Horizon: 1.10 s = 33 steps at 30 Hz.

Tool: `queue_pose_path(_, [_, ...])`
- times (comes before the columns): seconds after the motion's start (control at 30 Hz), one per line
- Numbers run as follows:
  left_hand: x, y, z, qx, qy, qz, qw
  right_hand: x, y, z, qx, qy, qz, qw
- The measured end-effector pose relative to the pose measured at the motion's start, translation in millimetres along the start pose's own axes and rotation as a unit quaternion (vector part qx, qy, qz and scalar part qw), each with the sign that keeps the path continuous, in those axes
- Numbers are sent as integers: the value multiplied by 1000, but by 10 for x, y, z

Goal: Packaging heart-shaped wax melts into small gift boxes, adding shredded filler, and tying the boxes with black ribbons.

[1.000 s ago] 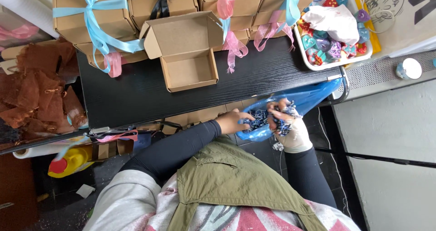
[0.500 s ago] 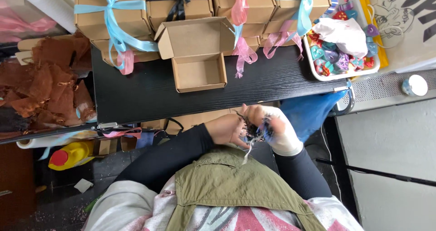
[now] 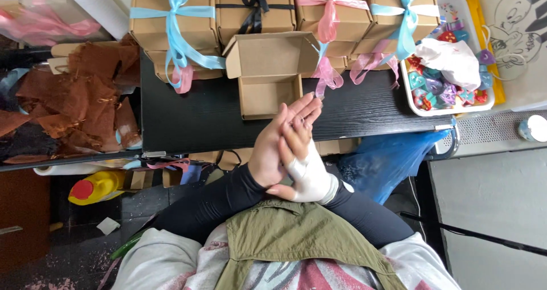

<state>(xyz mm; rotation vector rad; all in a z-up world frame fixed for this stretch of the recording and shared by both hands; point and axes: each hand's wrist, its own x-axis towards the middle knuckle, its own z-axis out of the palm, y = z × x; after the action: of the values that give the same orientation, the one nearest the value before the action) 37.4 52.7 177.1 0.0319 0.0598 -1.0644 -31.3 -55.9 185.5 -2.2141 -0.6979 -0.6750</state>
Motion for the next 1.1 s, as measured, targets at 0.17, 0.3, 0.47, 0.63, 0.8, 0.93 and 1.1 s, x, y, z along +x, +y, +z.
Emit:
queue_pose_path(0.17, [113, -214, -950, -277, -173, -25, 945, 129, 45, 70, -62, -12, -81, 995])
queue_pose_path(0.3, [105, -179, -1357, -477, -300, -46, 825, 513, -24, -37, -142, 2, -28, 989])
queue_pose_path(0.47, [-374, 244, -463, 328, -18, 114, 937, 515, 97, 122, -211, 51, 39, 975])
queue_pose_path(0.63, [-447, 624, 282, 233, -8, 131, 964, 327, 186, 497, -115, 56, -5, 992])
queue_pose_path(0.8, [-420, 680, 103, 406, -50, 205, 889, 100, 243, 858, 20, 24, -127, 991])
queue_pose_path(0.93, [-410, 561, -64, 470, -172, 208, 840, 148, 331, 723, 24, 76, -154, 985])
queue_pose_path(1.1, [-290, 397, -248, 537, 79, 213, 813, 283, 409, 342, -160, 104, -16, 981])
